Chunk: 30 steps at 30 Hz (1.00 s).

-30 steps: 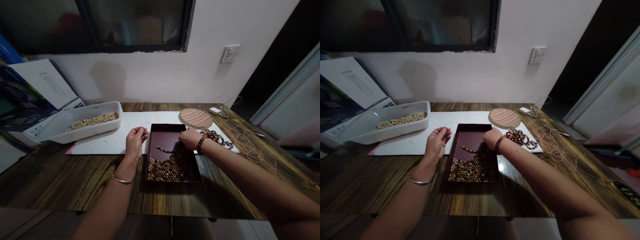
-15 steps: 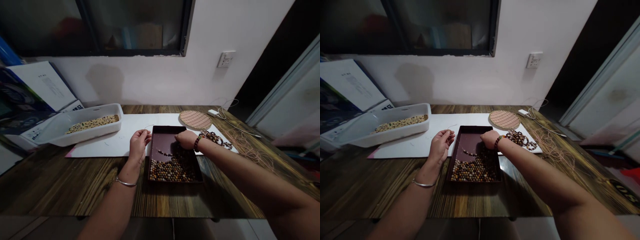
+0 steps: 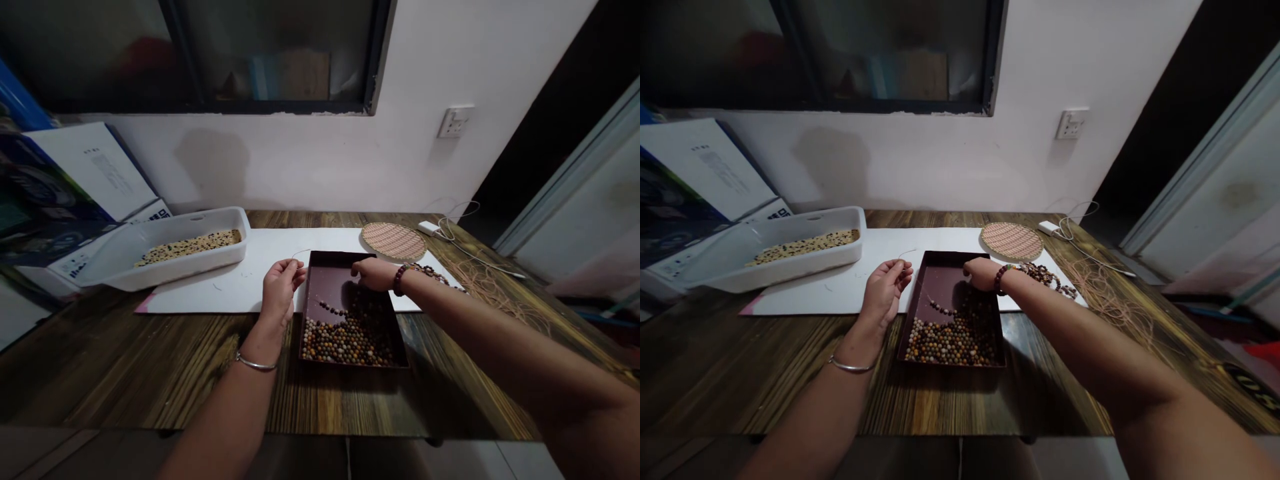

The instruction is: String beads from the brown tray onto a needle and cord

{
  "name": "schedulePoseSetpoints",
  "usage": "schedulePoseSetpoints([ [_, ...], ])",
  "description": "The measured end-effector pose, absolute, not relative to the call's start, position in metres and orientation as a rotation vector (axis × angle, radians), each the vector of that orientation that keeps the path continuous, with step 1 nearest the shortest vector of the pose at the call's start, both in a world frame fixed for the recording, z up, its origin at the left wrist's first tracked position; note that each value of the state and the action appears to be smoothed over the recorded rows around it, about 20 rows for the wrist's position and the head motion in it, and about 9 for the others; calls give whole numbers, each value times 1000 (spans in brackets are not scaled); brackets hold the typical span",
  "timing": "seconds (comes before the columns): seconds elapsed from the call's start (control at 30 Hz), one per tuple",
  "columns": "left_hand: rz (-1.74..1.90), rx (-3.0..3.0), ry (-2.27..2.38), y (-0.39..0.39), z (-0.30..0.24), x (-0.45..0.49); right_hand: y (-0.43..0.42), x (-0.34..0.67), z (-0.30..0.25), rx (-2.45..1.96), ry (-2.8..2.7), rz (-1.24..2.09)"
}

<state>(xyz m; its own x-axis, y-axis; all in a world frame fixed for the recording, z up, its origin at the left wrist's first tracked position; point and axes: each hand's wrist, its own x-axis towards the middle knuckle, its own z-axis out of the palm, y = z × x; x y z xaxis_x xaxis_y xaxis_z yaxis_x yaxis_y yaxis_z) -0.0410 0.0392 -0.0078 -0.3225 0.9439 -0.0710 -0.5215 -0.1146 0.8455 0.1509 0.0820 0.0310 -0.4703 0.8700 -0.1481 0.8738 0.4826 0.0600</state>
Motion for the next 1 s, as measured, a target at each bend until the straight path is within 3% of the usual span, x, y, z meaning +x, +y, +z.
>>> schedulePoseSetpoints([
  [0.23,1771,605,967,39,-4,-45,85,160,68,1823,2903,-119],
  [0.67,1631,582,1006,40,-11,-42,57,163,-2,1889,2578,156],
  [0.87,1615,566,1034,37,-8,-43,57,170,-1,1945,2695,41],
  [1.0,1597,657,1026,33,-8,-42,57,177,-8,2198,3034,-295],
])
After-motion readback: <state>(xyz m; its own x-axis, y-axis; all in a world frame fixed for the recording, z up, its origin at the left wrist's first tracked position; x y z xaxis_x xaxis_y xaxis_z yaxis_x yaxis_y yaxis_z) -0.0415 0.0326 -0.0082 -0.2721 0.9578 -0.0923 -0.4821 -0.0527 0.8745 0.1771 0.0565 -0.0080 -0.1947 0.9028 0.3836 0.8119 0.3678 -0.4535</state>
